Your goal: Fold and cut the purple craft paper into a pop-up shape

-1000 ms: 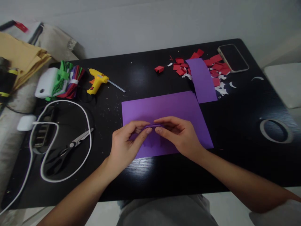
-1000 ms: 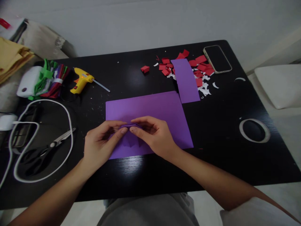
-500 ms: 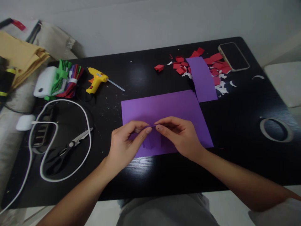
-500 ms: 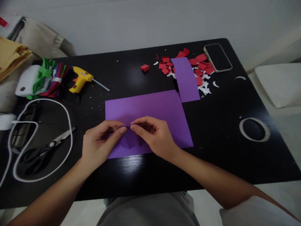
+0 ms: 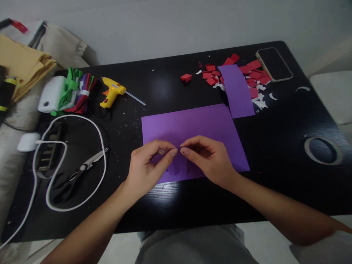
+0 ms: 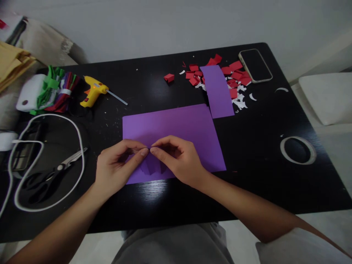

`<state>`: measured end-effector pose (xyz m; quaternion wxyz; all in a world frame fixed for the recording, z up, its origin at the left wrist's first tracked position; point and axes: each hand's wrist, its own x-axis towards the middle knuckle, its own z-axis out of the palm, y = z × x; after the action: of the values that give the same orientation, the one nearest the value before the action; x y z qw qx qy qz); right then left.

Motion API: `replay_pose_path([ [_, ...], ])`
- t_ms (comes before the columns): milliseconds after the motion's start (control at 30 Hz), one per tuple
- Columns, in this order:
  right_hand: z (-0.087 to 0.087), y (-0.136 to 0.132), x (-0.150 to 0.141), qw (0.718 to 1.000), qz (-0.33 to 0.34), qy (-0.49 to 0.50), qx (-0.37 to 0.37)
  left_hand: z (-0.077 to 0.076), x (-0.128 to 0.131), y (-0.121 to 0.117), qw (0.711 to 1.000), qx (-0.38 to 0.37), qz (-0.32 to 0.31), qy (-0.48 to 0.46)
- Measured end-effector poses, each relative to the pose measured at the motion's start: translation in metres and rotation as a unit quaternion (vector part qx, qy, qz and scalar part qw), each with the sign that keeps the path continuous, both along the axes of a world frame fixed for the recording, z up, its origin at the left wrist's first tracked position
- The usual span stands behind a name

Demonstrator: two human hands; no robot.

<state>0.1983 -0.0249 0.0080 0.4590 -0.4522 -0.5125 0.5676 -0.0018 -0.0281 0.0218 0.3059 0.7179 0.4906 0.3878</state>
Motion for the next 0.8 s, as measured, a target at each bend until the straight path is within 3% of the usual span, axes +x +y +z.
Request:
replay_pose_path([
  [500,-0.0016,-0.0033,0.0014,0.995,0.024,-0.06,0.073,-0.0011,0.0015,-0.0017,0.999,0.026,-0.034,-0.004],
  [800,-0.0014,-0.0024,0.0017,0.998,0.021,-0.024,0.048,-0.0003,0.0021,-0.0016,0.999,0.028,-0.025,-0.015],
])
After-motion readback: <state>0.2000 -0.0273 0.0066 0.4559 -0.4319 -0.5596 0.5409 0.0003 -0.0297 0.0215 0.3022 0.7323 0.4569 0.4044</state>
